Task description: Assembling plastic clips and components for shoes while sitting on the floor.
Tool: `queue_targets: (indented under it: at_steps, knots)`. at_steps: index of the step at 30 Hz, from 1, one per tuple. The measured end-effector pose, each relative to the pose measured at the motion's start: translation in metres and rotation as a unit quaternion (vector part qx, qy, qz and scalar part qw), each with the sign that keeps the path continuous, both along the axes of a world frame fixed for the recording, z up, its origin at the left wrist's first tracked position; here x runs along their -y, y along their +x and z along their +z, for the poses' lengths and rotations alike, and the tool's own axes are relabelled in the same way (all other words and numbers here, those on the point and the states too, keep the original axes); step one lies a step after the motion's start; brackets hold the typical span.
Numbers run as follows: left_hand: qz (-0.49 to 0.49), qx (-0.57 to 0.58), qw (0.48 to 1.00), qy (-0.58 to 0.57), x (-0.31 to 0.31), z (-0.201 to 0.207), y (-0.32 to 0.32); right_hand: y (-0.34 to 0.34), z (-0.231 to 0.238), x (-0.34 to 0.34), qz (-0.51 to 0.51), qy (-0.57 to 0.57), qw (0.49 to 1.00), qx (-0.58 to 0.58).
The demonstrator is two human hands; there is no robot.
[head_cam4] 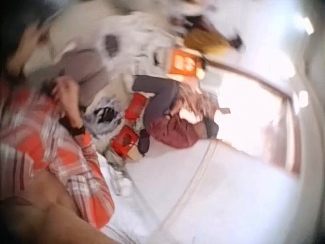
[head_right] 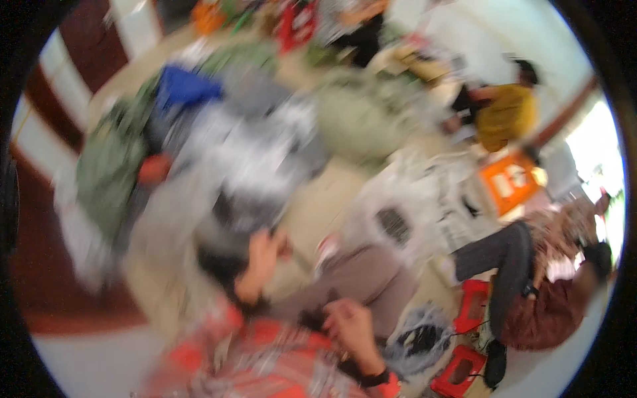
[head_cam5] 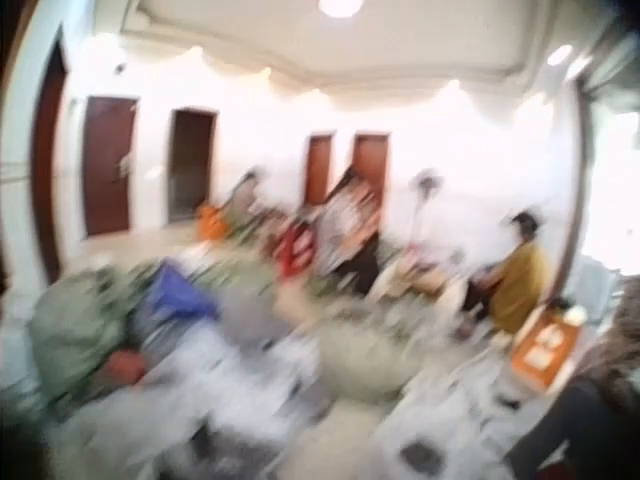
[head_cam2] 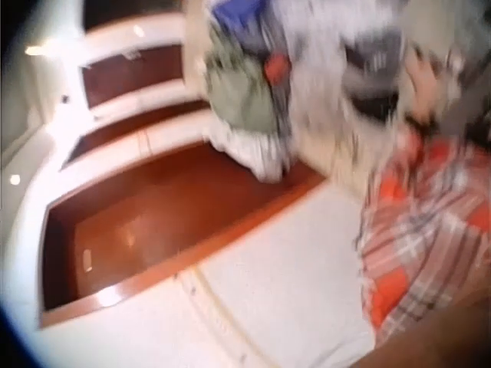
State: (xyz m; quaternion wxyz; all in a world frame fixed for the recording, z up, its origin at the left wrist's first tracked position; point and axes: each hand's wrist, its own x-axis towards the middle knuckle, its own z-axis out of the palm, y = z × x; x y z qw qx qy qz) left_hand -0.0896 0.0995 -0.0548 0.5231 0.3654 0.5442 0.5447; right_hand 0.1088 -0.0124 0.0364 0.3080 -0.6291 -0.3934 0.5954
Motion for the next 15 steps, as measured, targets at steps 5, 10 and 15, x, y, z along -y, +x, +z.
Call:
queue_targets:
  at_steps: [5,10,15]
  knots:
    - [0.073,-0.010,0.964,-0.257,0.030,-0.126,-0.142,0.027,-0.008,0.005,-0.025,-0.050,0.998,0.042]
    - [0.231,0.039,0.909,-0.344,0.111,-0.220,-0.239,0.027,-0.018,0.005,-0.046,-0.068,0.995,0.049]
    - [0.334,0.126,0.897,-0.260,0.082,-0.240,-0.266,0.031,-0.022,0.006,-0.045,-0.070,0.994,0.068]
